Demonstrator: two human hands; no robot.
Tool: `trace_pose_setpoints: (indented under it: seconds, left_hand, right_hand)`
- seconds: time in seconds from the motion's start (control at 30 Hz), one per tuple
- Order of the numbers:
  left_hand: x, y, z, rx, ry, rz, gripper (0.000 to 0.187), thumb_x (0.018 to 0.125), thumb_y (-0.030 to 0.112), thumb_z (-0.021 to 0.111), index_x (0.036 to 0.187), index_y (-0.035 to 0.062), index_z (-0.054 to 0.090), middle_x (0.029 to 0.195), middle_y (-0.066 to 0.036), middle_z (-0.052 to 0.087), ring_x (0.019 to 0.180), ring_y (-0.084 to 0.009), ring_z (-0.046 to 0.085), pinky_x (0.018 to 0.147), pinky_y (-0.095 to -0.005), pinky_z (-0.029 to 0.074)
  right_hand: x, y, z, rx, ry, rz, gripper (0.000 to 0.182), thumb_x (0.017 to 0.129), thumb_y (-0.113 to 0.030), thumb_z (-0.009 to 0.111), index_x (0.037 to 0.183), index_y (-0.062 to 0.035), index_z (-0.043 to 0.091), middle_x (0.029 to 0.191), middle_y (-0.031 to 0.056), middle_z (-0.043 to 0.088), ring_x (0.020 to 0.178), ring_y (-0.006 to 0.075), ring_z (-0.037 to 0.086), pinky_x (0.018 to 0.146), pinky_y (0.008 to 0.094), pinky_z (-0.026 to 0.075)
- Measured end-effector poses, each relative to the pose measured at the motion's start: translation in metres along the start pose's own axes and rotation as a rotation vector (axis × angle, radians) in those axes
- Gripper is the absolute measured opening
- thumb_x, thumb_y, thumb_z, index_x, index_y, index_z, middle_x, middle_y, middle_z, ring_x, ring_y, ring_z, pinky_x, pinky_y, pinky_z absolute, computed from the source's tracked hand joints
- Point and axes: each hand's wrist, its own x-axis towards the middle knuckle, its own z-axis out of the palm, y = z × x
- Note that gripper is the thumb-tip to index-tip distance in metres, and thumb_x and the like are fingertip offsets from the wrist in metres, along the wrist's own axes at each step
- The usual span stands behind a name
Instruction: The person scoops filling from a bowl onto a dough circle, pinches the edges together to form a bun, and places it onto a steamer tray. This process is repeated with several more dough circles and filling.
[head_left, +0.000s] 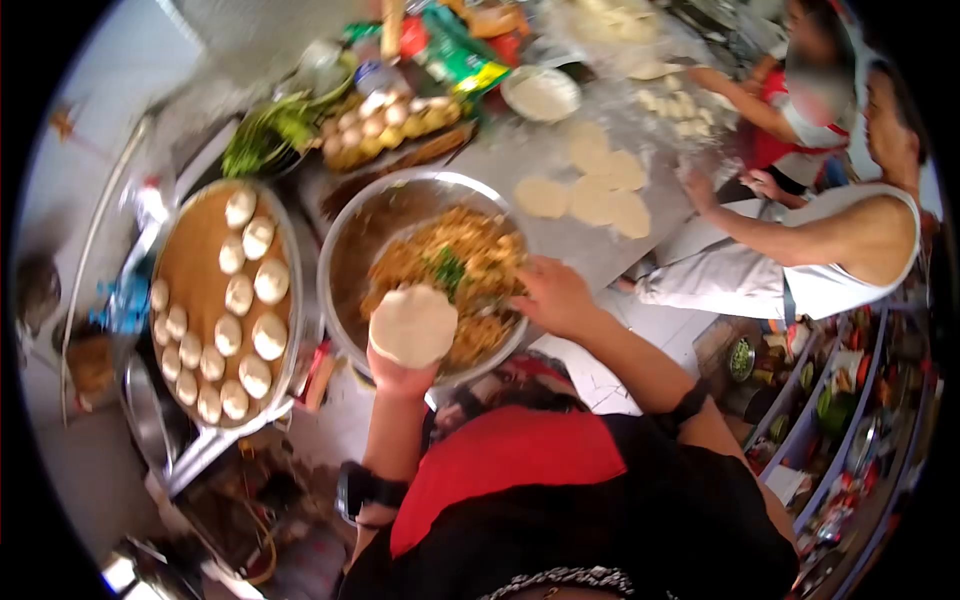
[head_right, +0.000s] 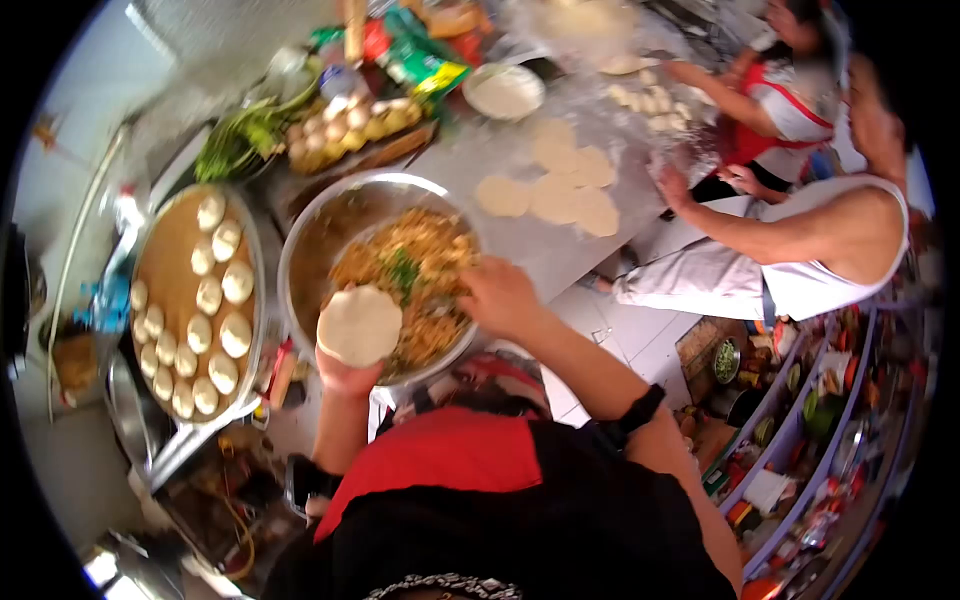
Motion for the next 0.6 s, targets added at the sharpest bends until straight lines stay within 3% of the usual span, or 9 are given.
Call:
trace_pose_setpoints:
  seconds: [0.07, 0.13, 0.23, 0.33, 0.43, 0.53, 0.6]
  left_hand:
    - [-0.008, 0.015, -0.003, -0.052, 0.050, 0.031, 0.036, 0.094, 0.033, 0.039, 0.117, 0.0112, 0.056, 0.121, -0.011, 0.057, 0.115, -0.0328, 0.051, 0.098, -0.0501, 0.040]
    - [-0.008, 0.026, -0.017, 0.013, -0.064, 0.073, 0.036, 0.095, 0.029, 0.036, 0.124, 0.0107, 0.049, 0.127, -0.009, 0.051, 0.118, -0.0301, 0.048, 0.101, -0.0483, 0.037]
    - [-0.016, 0.033, -0.024, -0.035, -0.086, 0.090, 0.036, 0.096, 0.027, 0.035, 0.127, 0.0102, 0.046, 0.127, -0.009, 0.050, 0.119, -0.0293, 0.047, 0.102, -0.0472, 0.037]
    - [-0.018, 0.036, -0.027, -0.072, -0.083, 0.099, 0.036, 0.096, 0.029, 0.035, 0.125, 0.0100, 0.048, 0.125, -0.008, 0.052, 0.118, -0.0303, 0.048, 0.101, -0.0474, 0.038]
    - [-0.024, 0.038, -0.031, -0.103, -0.081, 0.125, 0.036, 0.096, 0.028, 0.036, 0.123, 0.0088, 0.050, 0.123, -0.009, 0.052, 0.116, -0.0306, 0.048, 0.100, -0.0475, 0.039]
    - [-0.026, 0.039, -0.029, -0.072, -0.038, 0.146, 0.035, 0.096, 0.028, 0.037, 0.121, 0.0075, 0.051, 0.121, -0.010, 0.053, 0.114, -0.0309, 0.049, 0.098, -0.0474, 0.040]
    - [-0.028, 0.040, -0.029, -0.106, -0.037, 0.134, 0.035, 0.095, 0.028, 0.038, 0.119, 0.0071, 0.052, 0.120, -0.010, 0.054, 0.113, -0.0313, 0.050, 0.098, -0.0477, 0.040]
  right_hand:
    - [-0.009, 0.000, 0.014, -0.168, -0.061, -0.005, 0.032, 0.078, -0.022, 0.067, 0.105, -0.0088, 0.059, 0.118, 0.0174, 0.053, 0.099, 0.0316, 0.057, 0.079, 0.0411, 0.049]
    - [-0.018, -0.003, 0.022, -0.210, -0.071, 0.017, 0.027, 0.079, -0.024, 0.066, 0.101, -0.0085, 0.060, 0.115, 0.0190, 0.053, 0.095, 0.0314, 0.059, 0.075, 0.0411, 0.050]
    - [-0.015, -0.003, 0.028, -0.107, -0.120, 0.075, 0.016, 0.082, -0.022, 0.062, 0.089, -0.0078, 0.059, 0.101, 0.0179, 0.057, 0.082, 0.0325, 0.061, 0.067, 0.0419, 0.051]
    - [-0.005, -0.013, 0.020, -0.232, -0.208, 0.038, 0.010, 0.080, -0.014, 0.057, 0.082, -0.0049, 0.055, 0.086, 0.0136, 0.059, 0.072, 0.0318, 0.063, 0.060, 0.0426, 0.051]
    - [0.011, -0.021, 0.009, -0.185, 0.032, -0.055, 0.005, 0.079, -0.011, 0.053, 0.079, -0.0057, 0.052, 0.075, 0.0100, 0.059, 0.067, 0.0306, 0.062, 0.056, 0.0417, 0.049]
    - [0.031, -0.018, 0.024, -0.236, 0.087, -0.197, 0.005, 0.077, -0.011, 0.054, 0.080, -0.0069, 0.052, 0.073, 0.0088, 0.057, 0.065, 0.0287, 0.062, 0.053, 0.0406, 0.049]
    - [0.022, -0.023, 0.029, -0.270, 0.001, -0.345, 0.005, 0.076, -0.011, 0.055, 0.079, -0.0076, 0.052, 0.071, 0.0078, 0.056, 0.064, 0.0272, 0.062, 0.053, 0.0398, 0.048]
